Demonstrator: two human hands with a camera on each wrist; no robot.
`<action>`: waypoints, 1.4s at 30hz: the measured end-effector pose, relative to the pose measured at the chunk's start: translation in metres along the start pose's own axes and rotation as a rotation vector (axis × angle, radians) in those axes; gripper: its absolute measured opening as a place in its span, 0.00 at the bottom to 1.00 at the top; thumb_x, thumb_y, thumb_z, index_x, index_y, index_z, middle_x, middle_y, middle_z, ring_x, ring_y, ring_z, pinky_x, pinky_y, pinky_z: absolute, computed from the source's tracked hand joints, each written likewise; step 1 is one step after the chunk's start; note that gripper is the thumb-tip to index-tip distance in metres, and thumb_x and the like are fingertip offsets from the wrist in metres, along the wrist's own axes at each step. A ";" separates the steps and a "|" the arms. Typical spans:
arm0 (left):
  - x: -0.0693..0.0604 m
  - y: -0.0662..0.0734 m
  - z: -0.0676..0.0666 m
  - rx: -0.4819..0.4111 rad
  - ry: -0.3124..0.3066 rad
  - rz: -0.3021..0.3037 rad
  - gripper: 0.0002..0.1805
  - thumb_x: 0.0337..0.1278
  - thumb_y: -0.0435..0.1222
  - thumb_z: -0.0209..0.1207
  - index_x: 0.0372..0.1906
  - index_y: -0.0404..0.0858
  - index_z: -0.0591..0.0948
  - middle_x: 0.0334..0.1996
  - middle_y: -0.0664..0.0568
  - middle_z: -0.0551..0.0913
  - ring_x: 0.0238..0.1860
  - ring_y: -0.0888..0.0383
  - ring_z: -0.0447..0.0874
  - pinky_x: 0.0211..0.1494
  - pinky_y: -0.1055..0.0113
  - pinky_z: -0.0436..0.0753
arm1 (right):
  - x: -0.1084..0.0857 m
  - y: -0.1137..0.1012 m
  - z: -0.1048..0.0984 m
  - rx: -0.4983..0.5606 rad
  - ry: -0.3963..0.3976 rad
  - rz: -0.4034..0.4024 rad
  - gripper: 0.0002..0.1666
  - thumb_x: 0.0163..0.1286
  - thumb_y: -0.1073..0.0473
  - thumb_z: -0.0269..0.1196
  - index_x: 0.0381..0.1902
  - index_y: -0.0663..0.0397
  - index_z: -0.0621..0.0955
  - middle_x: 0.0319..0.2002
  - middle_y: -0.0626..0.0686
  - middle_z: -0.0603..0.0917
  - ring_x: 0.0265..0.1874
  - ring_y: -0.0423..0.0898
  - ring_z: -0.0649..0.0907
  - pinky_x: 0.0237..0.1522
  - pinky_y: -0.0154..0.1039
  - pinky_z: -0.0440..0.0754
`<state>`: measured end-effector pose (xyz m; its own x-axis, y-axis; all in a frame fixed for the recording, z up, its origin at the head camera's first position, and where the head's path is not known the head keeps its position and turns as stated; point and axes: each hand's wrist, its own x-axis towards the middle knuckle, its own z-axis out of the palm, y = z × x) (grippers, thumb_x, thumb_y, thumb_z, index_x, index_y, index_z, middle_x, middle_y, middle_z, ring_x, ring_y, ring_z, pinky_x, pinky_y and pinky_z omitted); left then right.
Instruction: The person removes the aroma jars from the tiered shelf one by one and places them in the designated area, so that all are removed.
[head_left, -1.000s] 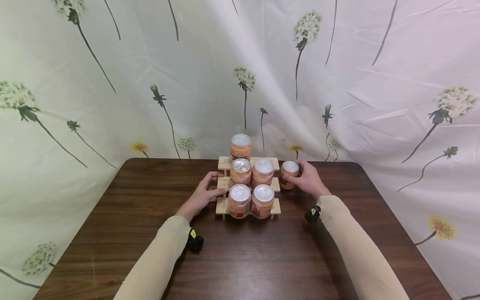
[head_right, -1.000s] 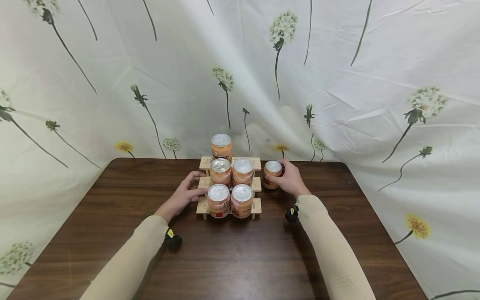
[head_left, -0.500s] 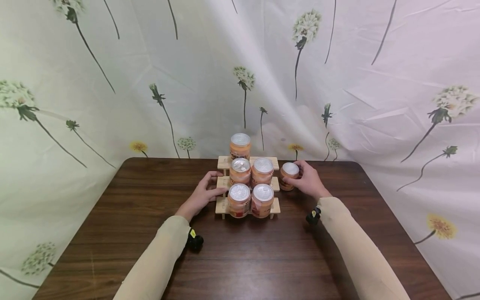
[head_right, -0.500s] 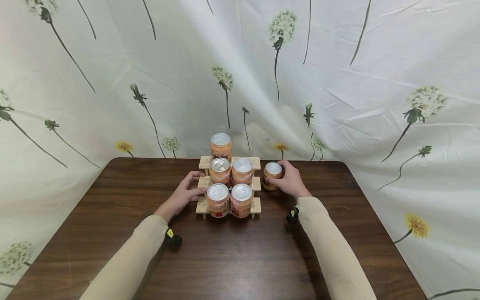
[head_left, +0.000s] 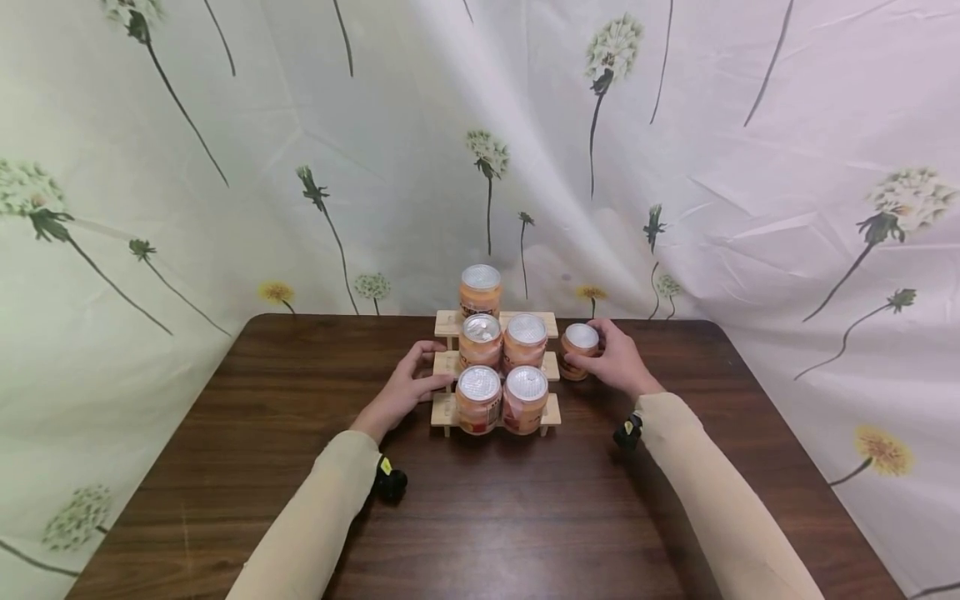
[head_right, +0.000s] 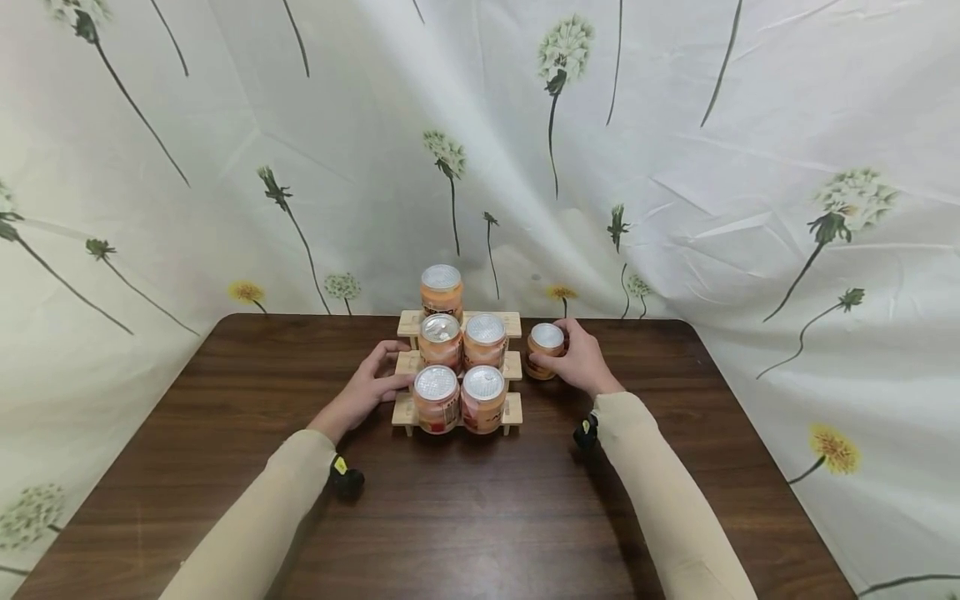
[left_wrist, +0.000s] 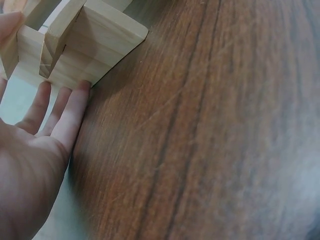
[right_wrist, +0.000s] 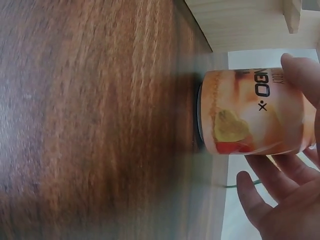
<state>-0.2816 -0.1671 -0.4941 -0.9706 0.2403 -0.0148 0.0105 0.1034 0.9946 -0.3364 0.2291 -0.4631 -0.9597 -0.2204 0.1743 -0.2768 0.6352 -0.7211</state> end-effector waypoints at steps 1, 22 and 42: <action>0.000 0.001 0.000 -0.003 0.000 0.001 0.30 0.70 0.38 0.67 0.70 0.43 0.67 0.68 0.37 0.69 0.60 0.43 0.80 0.50 0.56 0.87 | 0.000 -0.001 -0.001 -0.001 -0.008 -0.002 0.42 0.62 0.47 0.79 0.65 0.58 0.72 0.59 0.61 0.81 0.57 0.59 0.83 0.58 0.58 0.82; 0.000 0.000 -0.001 0.002 0.014 0.007 0.29 0.70 0.38 0.67 0.70 0.45 0.68 0.69 0.38 0.70 0.60 0.45 0.80 0.48 0.57 0.86 | 0.028 -0.096 -0.027 0.116 -0.065 -0.157 0.44 0.72 0.41 0.70 0.78 0.47 0.67 0.73 0.58 0.74 0.73 0.54 0.72 0.74 0.59 0.68; -0.001 -0.001 -0.001 -0.041 -0.003 0.018 0.31 0.69 0.36 0.67 0.71 0.42 0.67 0.68 0.36 0.69 0.58 0.48 0.81 0.47 0.59 0.87 | 0.062 -0.167 -0.004 0.000 -0.300 -0.247 0.50 0.69 0.41 0.72 0.80 0.50 0.64 0.72 0.56 0.74 0.70 0.56 0.75 0.72 0.57 0.70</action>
<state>-0.2811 -0.1685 -0.4954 -0.9696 0.2446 0.0027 0.0178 0.0596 0.9981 -0.3494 0.1122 -0.3295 -0.8074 -0.5734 0.1392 -0.4982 0.5361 -0.6815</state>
